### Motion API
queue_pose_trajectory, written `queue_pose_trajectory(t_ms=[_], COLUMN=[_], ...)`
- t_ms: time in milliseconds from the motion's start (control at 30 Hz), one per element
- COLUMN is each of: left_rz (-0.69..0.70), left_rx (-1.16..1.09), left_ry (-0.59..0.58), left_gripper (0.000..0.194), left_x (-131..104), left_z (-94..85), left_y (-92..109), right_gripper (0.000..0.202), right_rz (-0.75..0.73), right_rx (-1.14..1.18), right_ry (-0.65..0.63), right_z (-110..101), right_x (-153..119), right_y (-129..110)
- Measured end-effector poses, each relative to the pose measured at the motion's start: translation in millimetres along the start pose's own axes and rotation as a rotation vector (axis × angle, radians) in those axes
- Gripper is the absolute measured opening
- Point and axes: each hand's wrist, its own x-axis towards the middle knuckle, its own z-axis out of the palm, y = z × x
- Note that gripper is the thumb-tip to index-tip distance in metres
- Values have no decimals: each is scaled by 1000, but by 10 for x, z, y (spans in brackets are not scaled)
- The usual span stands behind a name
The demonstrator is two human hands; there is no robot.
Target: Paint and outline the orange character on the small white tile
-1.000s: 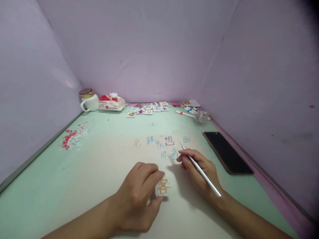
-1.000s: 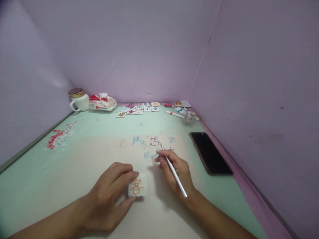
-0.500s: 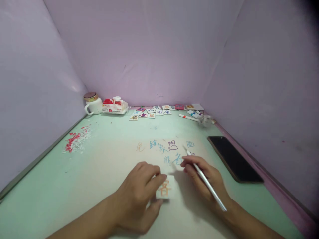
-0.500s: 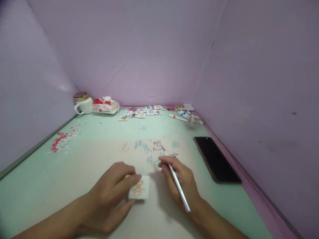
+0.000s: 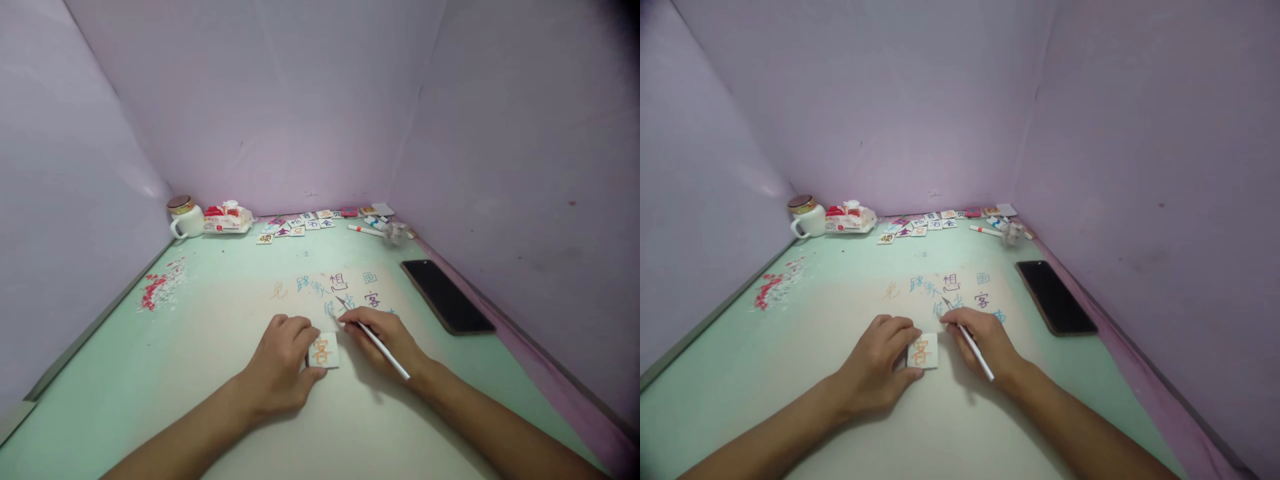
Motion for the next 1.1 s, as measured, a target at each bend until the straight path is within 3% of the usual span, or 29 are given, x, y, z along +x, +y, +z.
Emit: queue_pose_trajectory(t_ms=[200, 400, 1100], left_rz=[157, 181, 267], left_rx=[1, -5, 20], left_ry=[217, 246, 257], left_gripper=[37, 40, 35], left_x=[-7, -14, 35], left_z=[-67, -37, -105], left_y=[-18, -34, 24], right_gripper=[24, 38, 31], right_rz=[210, 311, 355], right_rx=[412, 688, 791], right_ry=[-95, -235, -255], right_z=[27, 76, 73], right_x=[3, -14, -28], right_y=[-94, -150, -156])
